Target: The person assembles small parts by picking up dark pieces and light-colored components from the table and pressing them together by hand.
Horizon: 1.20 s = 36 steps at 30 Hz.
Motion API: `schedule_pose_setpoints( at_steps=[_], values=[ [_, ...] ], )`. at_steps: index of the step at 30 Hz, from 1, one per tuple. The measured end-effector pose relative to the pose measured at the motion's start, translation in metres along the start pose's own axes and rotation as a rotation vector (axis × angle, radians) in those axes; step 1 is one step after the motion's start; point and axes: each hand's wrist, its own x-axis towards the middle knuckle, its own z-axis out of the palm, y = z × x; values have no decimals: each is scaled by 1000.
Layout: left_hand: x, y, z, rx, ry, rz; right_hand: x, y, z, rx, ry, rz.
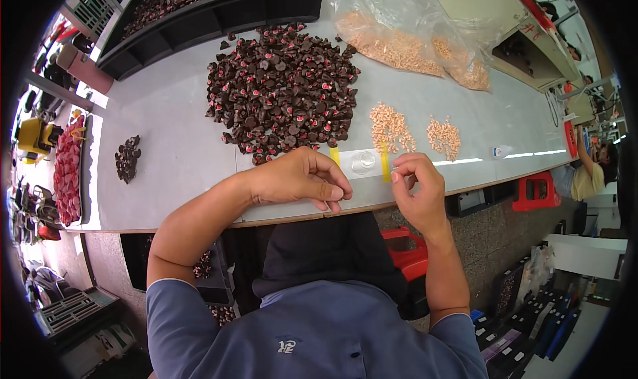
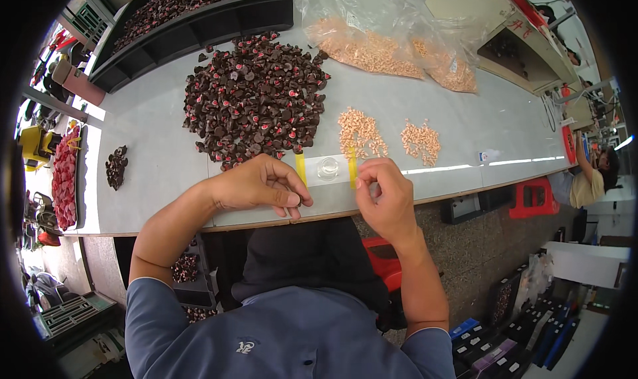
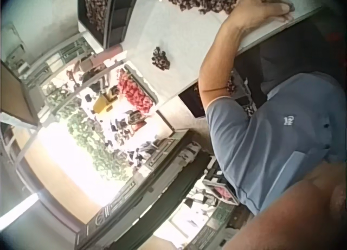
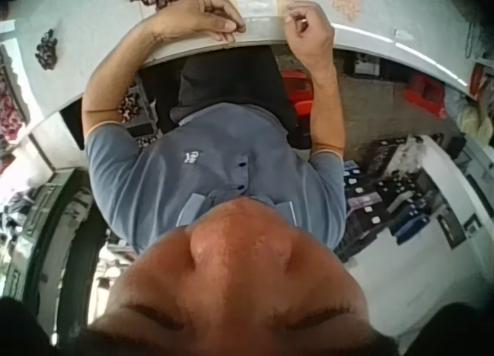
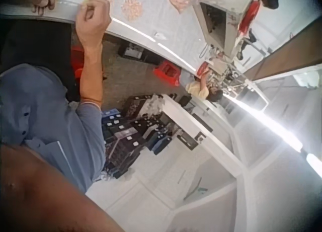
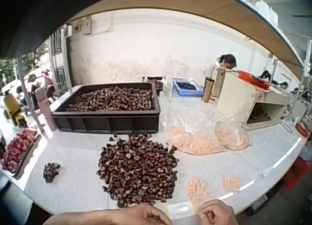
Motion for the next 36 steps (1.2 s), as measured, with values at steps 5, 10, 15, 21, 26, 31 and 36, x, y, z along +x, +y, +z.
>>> schedule_pose_setpoints(
  at_steps=[5,10,15,21,26,31,36],
  values=[
    [2,0,5,-18,-16,-47,-13,-28,17,167,-80,-9],
    [4,-5,4,-24,-14,-35,-9,-37,29,184,-145,-36],
    [4,-7,3,-29,-5,-33,-10,-40,31,74,-144,-143],
    [5,-7,2,-76,18,-33,-20,-53,48,-150,103,-287],
    [5,-7,3,-68,5,-35,-14,-52,29,129,-53,18],
    [5,-6,2,-5,-22,-45,-7,-46,25,108,-248,-23],
    [4,-6,2,0,-21,-48,-9,-46,29,81,-277,-1]
  ],
)
